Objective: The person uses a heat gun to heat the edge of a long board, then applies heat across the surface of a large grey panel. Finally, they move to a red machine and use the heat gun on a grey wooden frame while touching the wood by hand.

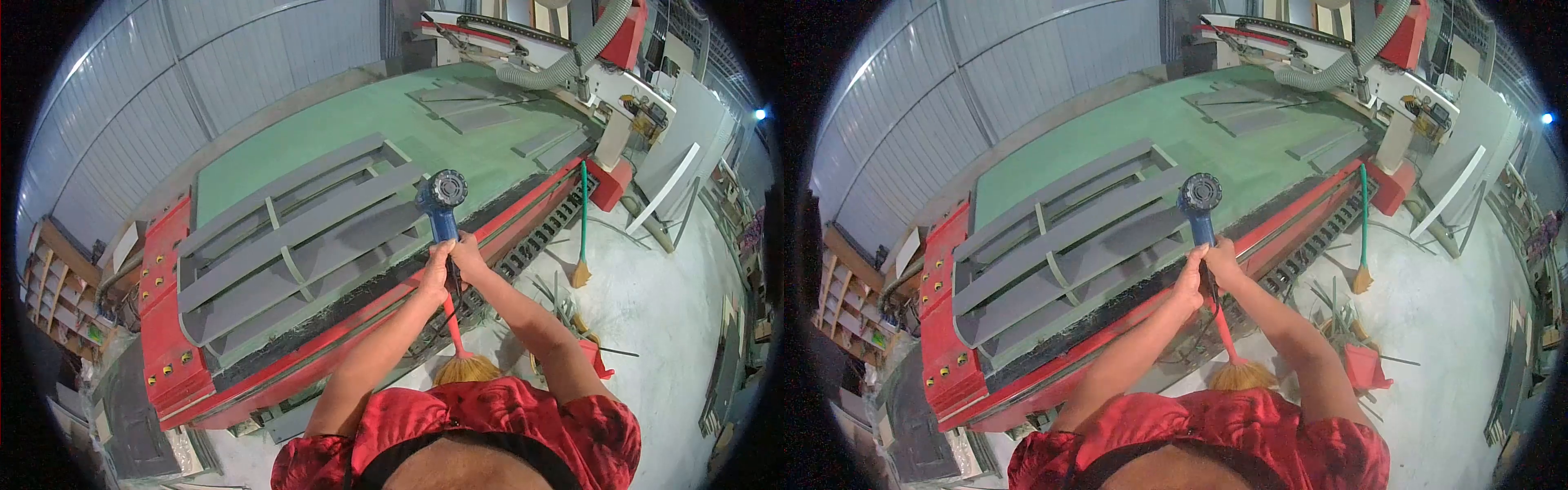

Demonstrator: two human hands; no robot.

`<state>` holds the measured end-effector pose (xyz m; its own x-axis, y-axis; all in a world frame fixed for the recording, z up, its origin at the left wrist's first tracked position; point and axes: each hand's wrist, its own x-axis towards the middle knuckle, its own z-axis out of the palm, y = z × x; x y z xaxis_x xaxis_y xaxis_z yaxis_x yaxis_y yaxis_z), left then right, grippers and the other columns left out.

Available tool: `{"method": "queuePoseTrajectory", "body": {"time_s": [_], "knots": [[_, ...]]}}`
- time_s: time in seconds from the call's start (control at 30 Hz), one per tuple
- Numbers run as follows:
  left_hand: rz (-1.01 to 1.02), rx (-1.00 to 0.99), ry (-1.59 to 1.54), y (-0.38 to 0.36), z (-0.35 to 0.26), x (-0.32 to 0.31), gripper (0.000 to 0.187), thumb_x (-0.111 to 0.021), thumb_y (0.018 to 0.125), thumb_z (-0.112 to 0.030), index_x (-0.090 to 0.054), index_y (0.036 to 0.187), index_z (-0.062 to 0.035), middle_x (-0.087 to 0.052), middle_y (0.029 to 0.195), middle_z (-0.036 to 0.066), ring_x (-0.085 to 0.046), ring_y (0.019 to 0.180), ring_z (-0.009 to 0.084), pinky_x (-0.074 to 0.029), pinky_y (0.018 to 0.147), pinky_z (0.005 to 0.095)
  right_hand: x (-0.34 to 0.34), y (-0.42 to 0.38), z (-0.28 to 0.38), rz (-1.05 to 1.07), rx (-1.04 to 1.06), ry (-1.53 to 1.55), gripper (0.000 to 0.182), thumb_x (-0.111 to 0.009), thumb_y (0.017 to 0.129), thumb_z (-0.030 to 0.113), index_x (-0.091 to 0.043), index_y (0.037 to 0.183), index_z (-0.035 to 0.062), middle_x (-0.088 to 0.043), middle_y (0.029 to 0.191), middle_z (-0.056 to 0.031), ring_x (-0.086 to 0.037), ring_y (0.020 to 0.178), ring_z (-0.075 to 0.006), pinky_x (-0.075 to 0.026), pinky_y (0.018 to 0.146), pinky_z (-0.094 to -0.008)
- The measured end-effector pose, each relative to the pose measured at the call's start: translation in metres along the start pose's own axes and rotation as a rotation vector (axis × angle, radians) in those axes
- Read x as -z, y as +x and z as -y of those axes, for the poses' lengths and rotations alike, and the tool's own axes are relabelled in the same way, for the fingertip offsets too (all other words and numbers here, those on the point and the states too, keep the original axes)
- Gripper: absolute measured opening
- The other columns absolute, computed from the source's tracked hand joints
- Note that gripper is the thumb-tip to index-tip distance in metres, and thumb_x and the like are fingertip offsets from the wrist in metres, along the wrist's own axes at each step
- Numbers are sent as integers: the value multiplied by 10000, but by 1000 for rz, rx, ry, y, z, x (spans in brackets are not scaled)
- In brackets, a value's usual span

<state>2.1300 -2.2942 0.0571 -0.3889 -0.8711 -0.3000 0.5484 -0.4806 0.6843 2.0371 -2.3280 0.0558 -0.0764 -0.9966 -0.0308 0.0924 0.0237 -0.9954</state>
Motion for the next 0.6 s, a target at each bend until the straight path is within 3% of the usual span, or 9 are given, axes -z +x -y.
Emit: {"method": "queuePoseTrajectory", "body": {"time_s": [0.47,0.6], "knots": [[-42,37,-11,-3,3,7,475,-620,676,-590,-532,853,-158,-549,704,-15,-547,610,157,-439,532,327,-7,2,-13,2,-79,-36,449,-776,604,169,-535,912,-51,-576,744,-83,-543,636,-169,-446,576,-316],[-106,38,17,-3,3,7,467,-614,682,-585,-533,845,-154,-548,701,-2,-554,597,165,-453,528,329,-8,-6,-4,17,-29,-11,376,-753,612,145,-537,860,-38,-574,734,-78,-540,624,-154,-442,561,-300]]}}
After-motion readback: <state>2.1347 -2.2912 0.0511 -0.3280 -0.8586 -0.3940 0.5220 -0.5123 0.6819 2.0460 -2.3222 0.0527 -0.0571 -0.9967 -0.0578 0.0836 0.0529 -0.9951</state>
